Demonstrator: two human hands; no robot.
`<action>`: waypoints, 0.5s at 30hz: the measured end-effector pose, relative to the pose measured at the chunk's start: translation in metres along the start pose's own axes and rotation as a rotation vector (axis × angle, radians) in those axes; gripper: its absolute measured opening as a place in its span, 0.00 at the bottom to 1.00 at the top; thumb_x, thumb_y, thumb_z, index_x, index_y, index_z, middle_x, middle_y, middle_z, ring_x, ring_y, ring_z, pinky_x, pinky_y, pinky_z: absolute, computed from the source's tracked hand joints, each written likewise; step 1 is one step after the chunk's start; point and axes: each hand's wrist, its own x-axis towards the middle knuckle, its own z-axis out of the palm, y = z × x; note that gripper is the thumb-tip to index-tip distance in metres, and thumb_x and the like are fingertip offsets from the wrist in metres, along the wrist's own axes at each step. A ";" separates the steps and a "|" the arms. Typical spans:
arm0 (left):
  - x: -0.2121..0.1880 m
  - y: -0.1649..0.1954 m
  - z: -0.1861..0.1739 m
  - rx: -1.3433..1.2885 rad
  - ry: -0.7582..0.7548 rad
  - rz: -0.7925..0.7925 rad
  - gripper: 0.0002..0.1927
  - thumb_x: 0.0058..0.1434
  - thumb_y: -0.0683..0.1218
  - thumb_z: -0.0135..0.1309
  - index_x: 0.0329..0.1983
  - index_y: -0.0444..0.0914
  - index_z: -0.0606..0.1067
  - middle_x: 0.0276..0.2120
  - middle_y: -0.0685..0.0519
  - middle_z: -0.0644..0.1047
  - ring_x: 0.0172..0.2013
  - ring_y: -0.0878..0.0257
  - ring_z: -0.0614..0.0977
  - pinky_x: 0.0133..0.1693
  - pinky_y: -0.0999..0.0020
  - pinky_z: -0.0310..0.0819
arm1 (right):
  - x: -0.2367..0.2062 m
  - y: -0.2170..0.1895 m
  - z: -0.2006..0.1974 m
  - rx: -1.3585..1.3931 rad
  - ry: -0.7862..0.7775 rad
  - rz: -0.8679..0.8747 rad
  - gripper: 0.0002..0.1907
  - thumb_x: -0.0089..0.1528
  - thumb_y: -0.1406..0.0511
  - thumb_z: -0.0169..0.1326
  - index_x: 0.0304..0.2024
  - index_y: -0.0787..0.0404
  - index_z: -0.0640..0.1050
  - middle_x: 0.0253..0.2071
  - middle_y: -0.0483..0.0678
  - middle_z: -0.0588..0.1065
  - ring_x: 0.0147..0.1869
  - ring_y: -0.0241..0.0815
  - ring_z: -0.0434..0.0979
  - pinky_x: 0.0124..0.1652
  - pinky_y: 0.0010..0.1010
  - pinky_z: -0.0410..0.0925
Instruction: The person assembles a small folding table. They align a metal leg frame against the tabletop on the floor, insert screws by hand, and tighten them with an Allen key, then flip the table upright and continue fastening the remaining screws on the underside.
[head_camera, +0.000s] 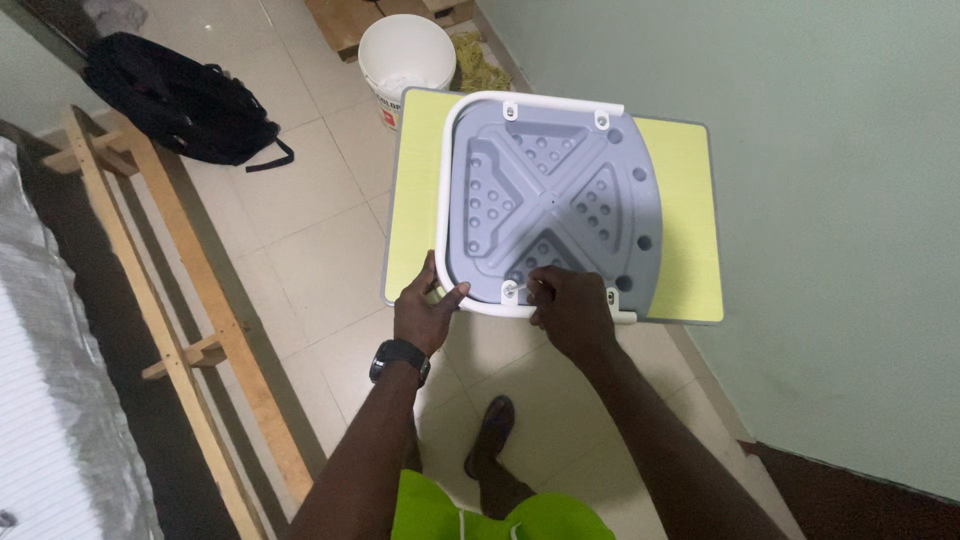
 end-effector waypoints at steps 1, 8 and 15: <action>0.000 0.001 0.000 0.024 0.005 -0.016 0.44 0.57 0.48 0.65 0.74 0.34 0.59 0.62 0.44 0.75 0.60 0.58 0.79 0.54 0.66 0.78 | 0.000 -0.001 0.000 -0.018 -0.034 0.044 0.07 0.63 0.68 0.56 0.38 0.68 0.81 0.26 0.51 0.81 0.22 0.38 0.83 0.26 0.30 0.75; -0.001 0.005 -0.001 0.049 0.001 -0.025 0.46 0.56 0.50 0.66 0.75 0.37 0.59 0.52 0.45 0.82 0.51 0.58 0.82 0.50 0.64 0.79 | 0.023 -0.007 0.001 -0.492 -0.285 0.200 0.25 0.70 0.57 0.51 0.23 0.65 0.81 0.23 0.56 0.83 0.23 0.46 0.82 0.34 0.36 0.75; 0.002 0.001 0.001 0.146 0.018 -0.108 0.48 0.53 0.51 0.68 0.74 0.38 0.59 0.54 0.43 0.81 0.49 0.54 0.82 0.49 0.62 0.79 | 0.030 0.007 -0.009 -0.340 -0.258 -0.059 0.08 0.60 0.63 0.59 0.31 0.61 0.83 0.30 0.55 0.80 0.32 0.55 0.81 0.40 0.45 0.73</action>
